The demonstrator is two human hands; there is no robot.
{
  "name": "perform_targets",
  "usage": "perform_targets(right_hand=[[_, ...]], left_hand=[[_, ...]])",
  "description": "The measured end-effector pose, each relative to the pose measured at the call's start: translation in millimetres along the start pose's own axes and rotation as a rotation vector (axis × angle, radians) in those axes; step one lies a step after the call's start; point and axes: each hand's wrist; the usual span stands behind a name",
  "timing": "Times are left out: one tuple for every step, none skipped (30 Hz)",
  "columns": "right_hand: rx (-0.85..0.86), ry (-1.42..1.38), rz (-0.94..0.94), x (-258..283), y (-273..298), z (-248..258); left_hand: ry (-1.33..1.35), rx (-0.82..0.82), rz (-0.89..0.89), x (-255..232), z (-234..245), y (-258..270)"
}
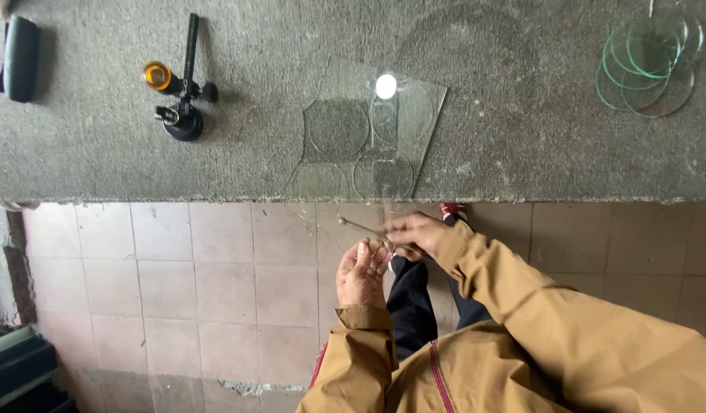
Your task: Cutting circular pieces of glass from a sheet using a manual glass cutter and breaking them by hand
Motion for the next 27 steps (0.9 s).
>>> perform_targets(right_hand=[[-0.002, 0.005, 0.008, -2.6, 6.2, 8.7], [-0.015, 0.034, -0.014, -8.3, 15.1, 16.1], [-0.029, 0.063, -0.036, -14.5, 23.9, 23.2], [-0.035, 0.066, -0.041, -24.7, 39.0, 33.7], [-0.116, 0.539, -0.106, -34.8, 53.9, 43.4], [-0.191, 1.021, -0.161, -39.3, 63.2, 54.7], [-0.192, 1.033, -0.161, -11.0, 94.5, 26.8], [-0.324, 1.079, -0.189, 16.1, 122.9, -2.6], [-0.457, 1.121, -0.214, 42.2, 151.6, -31.9], [-0.452, 1.128, -0.223, 65.8, 146.4, -43.2], [-0.522, 1.272, -0.021, 88.6, 141.4, -54.1], [-0.592, 1.408, 0.186, 111.5, 138.6, -64.0], [-0.588, 1.417, 0.176, 134.5, 123.1, -72.0], [-0.586, 1.425, 0.254, 160.9, 101.2, -80.6], [-0.582, 1.431, 0.333, 187.9, 79.2, -90.2], [-0.578, 1.440, 0.336, 199.5, 59.5, -86.1], [-0.526, 1.468, 0.299, 211.1, 38.8, -82.1], [-0.476, 1.495, 0.253, 220.9, 19.5, -77.7], [-0.474, 1.503, 0.249, 224.7, 12.7, -76.1], [-0.515, 1.537, 0.172, 226.6, 5.9, -75.4], [-0.556, 1.569, 0.094, 228.5, -0.9, -75.3], [-0.548, 1.578, 0.097, 227.0, -7.8, -68.0], [-0.539, 1.610, 0.107, 226.1, -14.3, -60.7], [-0.537, 1.639, 0.116, 225.4, -17.9, -52.1], [-0.536, 1.644, 0.116, 226.0, -21.2, -52.4], [-0.535, 1.640, 0.107, 227.0, -22.0, -51.2], [-0.535, 1.635, 0.097, 228.1, -22.2, -49.7]], left_hand=[[0.000, 0.009, -0.002, -1.9, -1.5, -3.6], [-0.009, 0.003, 0.004, -2.5, -1.3, -3.5], [-0.018, -0.002, 0.009, -3.2, -0.6, -3.3], [-0.011, -0.003, 0.014, -1.1, 0.7, -5.5], [0.000, 0.005, 0.004, 0.4, 2.5, -7.6], [0.016, 0.018, -0.017, -0.8, 2.4, -14.8], [0.026, 0.023, -0.022, -0.8, -2.8, -14.3], [0.051, 0.007, -0.035, -2.9, -6.1, -13.8], [0.077, -0.008, -0.047, -4.7, -9.1, -13.2], [0.087, -0.015, -0.047, -6.5, -10.9, -15.3], [0.073, -0.013, -0.069, -7.3, -12.6, -17.1], [0.061, -0.010, -0.088, -5.6, -15.8, -18.2], [0.073, -0.016, -0.084, 3.7, -11.4, -17.2], [0.069, -0.009, -0.101, 7.1, -8.6, -22.1], [0.064, -0.002, -0.118, 10.0, -6.3, -27.3], [0.072, 0.000, -0.123, 9.8, -7.7, -27.0], [0.080, -0.008, -0.127, 9.5, -8.8, -27.5], [0.089, -0.017, -0.125, 11.0, -9.1, -26.3], [0.098, -0.017, -0.124, 10.7, -9.4, -29.2], [0.098, -0.012, -0.120, 11.1, -8.4, -29.5], [0.099, -0.007, -0.116, 11.0, -7.2, -29.7], [0.107, -0.010, -0.123, 16.6, -1.0, -35.3], [0.130, 0.002, -0.125, 22.4, 4.4, -40.6], [0.151, 0.018, -0.121, 29.4, 8.5, -45.4], [0.157, 0.019, -0.123, 28.1, 11.3, -42.3], [0.152, 0.021, -0.116, 29.3, 12.5, -38.2], [0.147, 0.023, -0.108, 30.9, 13.3, -33.8]])
Point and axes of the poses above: each hand's wrist, its own y-axis away from the middle knuckle, its own z-axis out of the back of the hand, x = y × z, and after that the axes turned 13 degrees about x, right-handed
